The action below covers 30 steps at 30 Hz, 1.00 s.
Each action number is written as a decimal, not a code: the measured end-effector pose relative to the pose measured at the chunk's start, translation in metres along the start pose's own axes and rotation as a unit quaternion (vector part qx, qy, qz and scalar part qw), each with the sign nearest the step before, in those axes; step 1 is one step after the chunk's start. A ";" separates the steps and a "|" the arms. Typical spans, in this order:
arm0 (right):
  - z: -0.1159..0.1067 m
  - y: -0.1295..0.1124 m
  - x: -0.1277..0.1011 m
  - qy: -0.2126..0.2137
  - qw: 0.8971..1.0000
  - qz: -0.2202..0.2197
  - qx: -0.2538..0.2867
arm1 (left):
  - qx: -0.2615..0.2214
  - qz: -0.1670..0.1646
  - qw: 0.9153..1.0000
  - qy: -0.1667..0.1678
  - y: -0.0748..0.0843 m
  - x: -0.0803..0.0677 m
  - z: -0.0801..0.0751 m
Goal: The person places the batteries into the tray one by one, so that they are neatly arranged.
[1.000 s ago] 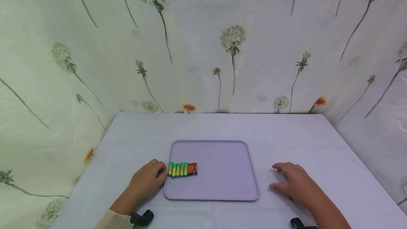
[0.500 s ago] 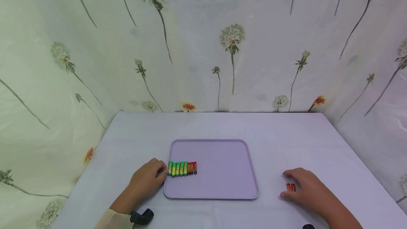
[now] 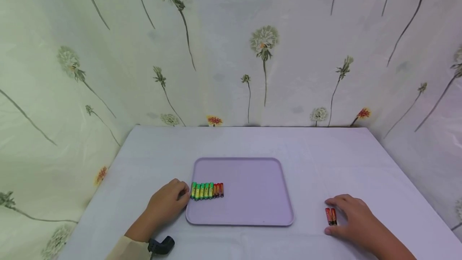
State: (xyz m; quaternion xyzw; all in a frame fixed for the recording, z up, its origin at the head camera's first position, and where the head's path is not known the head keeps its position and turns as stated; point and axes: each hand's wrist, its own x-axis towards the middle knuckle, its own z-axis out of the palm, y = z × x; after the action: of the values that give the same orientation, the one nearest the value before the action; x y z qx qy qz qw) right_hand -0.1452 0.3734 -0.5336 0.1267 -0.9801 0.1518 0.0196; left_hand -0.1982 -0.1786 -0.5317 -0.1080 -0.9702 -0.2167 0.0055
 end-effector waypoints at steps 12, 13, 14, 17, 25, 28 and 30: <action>0.006 0.009 -0.008 0.056 0.998 -0.031 -0.010 | 0.007 -0.004 1.000 0.004 0.001 0.001 -0.001; 0.006 0.009 -0.009 0.060 0.998 -0.032 -0.009 | 0.007 -0.004 1.000 0.004 0.001 0.001 -0.001; 0.006 0.008 -0.009 0.061 0.998 -0.032 -0.010 | 0.006 -0.003 1.000 0.004 0.001 0.001 -0.001; 0.007 0.007 -0.010 0.060 0.998 -0.027 -0.011 | 0.002 -0.005 1.000 0.002 0.001 0.001 -0.002; 0.008 0.010 -0.013 0.068 0.997 -0.027 -0.005 | -0.005 -0.008 1.000 -0.002 0.001 0.000 0.001; 0.009 0.013 -0.014 0.064 0.998 -0.028 -0.006 | -0.004 -0.008 1.000 -0.001 0.000 0.001 0.002; 0.010 0.014 -0.013 0.060 0.998 -0.027 -0.008 | -0.003 -0.006 1.000 0.000 0.000 0.001 0.002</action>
State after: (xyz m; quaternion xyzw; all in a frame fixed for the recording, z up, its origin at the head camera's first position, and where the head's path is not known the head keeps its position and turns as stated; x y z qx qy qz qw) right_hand -0.1358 0.3864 -0.5478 0.1434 -0.9746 0.1503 0.0837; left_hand -0.1989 -0.1771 -0.5336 -0.1018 -0.9701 -0.2201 0.0039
